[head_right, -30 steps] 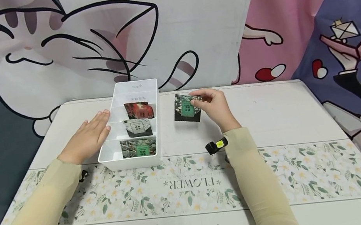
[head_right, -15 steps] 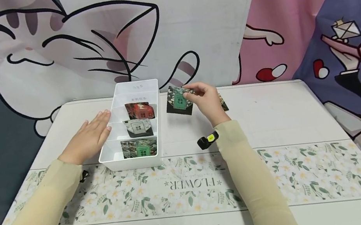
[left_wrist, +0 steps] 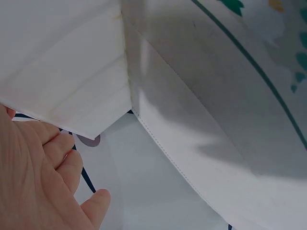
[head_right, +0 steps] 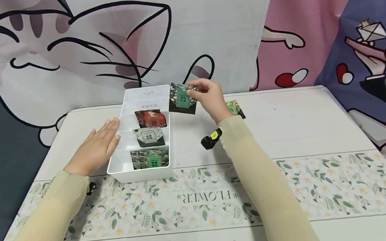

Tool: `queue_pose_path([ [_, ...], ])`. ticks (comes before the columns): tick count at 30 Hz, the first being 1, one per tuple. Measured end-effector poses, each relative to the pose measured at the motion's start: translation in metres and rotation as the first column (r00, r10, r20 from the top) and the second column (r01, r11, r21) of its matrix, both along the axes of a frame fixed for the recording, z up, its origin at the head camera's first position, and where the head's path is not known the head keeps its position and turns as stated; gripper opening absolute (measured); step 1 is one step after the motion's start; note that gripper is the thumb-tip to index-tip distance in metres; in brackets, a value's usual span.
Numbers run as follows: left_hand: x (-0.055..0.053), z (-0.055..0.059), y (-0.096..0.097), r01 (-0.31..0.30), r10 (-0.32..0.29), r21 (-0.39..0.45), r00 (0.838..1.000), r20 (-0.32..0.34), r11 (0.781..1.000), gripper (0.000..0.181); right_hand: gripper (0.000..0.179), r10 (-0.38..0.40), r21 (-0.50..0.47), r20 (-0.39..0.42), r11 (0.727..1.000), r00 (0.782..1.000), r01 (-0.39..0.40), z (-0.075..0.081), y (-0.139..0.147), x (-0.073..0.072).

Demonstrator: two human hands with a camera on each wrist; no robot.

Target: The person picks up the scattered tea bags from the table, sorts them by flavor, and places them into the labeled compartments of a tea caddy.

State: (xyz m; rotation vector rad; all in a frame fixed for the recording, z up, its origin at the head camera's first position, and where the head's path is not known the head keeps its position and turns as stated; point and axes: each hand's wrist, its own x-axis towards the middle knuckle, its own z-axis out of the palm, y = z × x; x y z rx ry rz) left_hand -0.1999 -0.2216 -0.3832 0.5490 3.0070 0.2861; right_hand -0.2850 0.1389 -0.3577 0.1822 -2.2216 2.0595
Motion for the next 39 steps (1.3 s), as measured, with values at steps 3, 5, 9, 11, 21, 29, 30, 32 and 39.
queue_pose_path([
  [3,-0.001,-0.001,0.0,0.0,0.0,0.005,1.0,0.004,1.0,0.065,0.023,-0.006,0.005,-0.015,1.0,1.0,0.006,0.003,-0.006,-0.005],
  [5,-0.001,-0.002,0.0,0.002,-0.002,0.004,1.0,0.003,1.0,0.065,0.022,-0.008,0.009,-0.026,1.0,1.0,0.008,0.006,-0.01,-0.008],
  [9,-0.002,-0.002,0.0,0.003,-0.003,0.003,1.0,-0.006,1.0,0.066,0.021,-0.003,-0.006,-0.046,1.0,0.999,0.003,0.011,-0.017,-0.013],
  [11,-0.002,-0.002,0.0,0.005,-0.005,0.003,1.0,-0.013,1.0,0.065,0.02,0.002,-0.016,-0.059,1.0,0.998,-0.003,0.013,-0.021,-0.016],
  [21,-0.001,-0.001,0.001,0.002,-0.002,0.008,1.0,0.002,1.0,0.065,0.021,0.026,-0.066,-0.022,0.997,0.999,-0.027,0.02,-0.041,-0.025],
  [29,0.0,-0.001,0.001,0.007,-0.007,0.01,1.0,-0.007,1.0,0.064,0.024,0.052,-0.02,0.031,0.998,0.998,-0.052,0.026,-0.058,-0.035],
  [30,0.0,-0.001,0.001,0.007,-0.007,0.01,1.0,-0.007,1.0,0.064,0.024,0.056,-0.013,0.033,0.998,0.998,-0.056,0.027,-0.061,-0.036],
  [32,0.001,-0.001,0.0,0.006,-0.005,0.012,1.0,-0.005,1.0,0.064,0.025,0.064,0.006,0.031,0.998,0.997,-0.064,0.027,-0.067,-0.039],
  [39,0.001,-0.002,0.0,0.003,-0.002,0.029,1.0,-0.01,1.0,0.064,0.026,0.08,0.034,0.046,0.996,0.996,-0.082,0.02,-0.082,-0.05],
])
